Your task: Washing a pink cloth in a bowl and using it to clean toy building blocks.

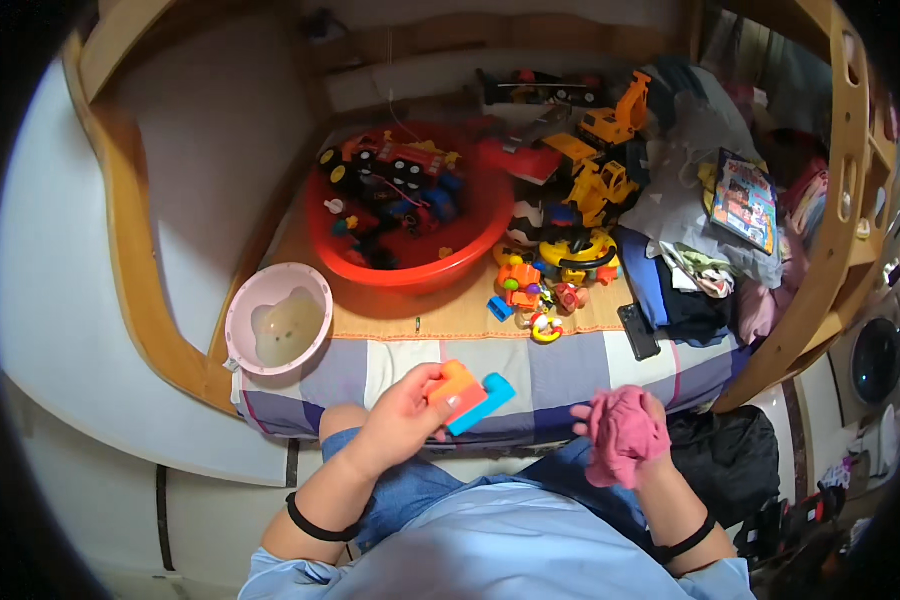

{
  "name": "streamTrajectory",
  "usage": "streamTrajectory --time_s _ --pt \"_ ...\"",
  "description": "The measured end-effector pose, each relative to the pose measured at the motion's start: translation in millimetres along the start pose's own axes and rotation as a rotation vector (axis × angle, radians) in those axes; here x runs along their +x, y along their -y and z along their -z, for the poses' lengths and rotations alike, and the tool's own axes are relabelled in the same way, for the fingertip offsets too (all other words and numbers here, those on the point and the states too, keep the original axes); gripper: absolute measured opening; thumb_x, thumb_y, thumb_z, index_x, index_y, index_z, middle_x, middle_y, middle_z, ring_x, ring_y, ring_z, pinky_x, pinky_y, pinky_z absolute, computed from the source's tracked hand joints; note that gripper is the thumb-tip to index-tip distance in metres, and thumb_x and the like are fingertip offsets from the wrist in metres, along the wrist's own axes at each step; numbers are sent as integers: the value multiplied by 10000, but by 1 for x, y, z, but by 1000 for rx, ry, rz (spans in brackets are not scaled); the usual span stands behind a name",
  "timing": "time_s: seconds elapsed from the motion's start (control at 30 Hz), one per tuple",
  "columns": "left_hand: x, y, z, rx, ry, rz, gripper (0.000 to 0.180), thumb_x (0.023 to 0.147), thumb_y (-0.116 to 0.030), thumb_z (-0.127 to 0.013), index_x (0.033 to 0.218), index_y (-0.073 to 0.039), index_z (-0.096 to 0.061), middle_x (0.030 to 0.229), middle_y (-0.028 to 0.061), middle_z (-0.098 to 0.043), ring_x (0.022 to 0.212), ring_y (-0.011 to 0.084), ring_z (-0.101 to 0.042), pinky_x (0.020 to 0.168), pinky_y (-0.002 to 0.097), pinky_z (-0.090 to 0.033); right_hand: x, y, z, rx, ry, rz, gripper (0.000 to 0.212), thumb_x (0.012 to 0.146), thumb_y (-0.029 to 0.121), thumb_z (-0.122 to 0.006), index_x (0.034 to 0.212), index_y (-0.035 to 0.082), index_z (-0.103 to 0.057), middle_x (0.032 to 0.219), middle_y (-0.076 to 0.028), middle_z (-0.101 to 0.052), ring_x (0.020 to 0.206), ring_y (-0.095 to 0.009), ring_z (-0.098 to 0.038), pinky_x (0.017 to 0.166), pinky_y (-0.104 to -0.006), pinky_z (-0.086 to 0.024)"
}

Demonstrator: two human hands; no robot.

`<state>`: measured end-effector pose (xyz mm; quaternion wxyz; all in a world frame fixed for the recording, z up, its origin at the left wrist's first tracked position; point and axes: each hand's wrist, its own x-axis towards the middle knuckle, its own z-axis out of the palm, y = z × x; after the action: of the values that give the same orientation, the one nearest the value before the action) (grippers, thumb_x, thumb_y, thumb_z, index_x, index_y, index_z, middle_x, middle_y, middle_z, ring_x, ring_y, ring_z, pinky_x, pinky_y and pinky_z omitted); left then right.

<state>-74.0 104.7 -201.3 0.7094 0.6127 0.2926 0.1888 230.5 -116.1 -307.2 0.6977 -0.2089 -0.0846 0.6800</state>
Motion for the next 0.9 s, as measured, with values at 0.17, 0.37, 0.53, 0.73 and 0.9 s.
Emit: streamTrajectory --time_s 0.17,0.37,0.53,0.73,0.9 --pt "-36 -8 -31 -91 77 -135 413 1044 -142 -625 1391 -12 -443 1205 59 -596 965 94 -616 722 252 -583 11 -27 -106 -297 11 56 741 995 557 -581 1492 39 -398 1450 -259 -515 1242 -375 -601 1025 -453 -527" --pt "-52 3 -48 -119 116 -198 453 1027 -111 -652 1409 5 -439 1239 74 -597 1044 110 -620 852 276 -577 5 -53 -125 -149 -47 44 734 982 456 -675 1518 50 -381 1336 -109 -582 1185 -252 -611 991 -405 -537" --pt "-61 -2 -52 5 149 -150 414 986 -95 -714 1349 19 -551 1225 27 -631 1092 80 -605 921 252 -517 3 -53 -116 -82 24 -21 726 982 412 -687 1533 57 -377 1343 -93 -580 1179 -250 -615 1006 -409 -536" --pt "-63 -2 -61 204 147 -123 343 987 -172 -730 1273 -10 -630 1092 -4 -671 959 53 -616 845 236 -519 0 -57 -121 -250 -100 24 688 926 227 -747 1502 35 -424 1296 -101 -574 1143 -243 -624 974 -398 -550" --pt "-64 -3 -71 294 109 -134 325 997 -215 -720 1240 -14 -644 1038 -2 -675 908 58 -616 809 244 -527 -3 -60 -129 -442 -245 92 635 867 92 -762 1435 10 -491 1248 -102 -580 1113 -222 -631 945 -372 -548"
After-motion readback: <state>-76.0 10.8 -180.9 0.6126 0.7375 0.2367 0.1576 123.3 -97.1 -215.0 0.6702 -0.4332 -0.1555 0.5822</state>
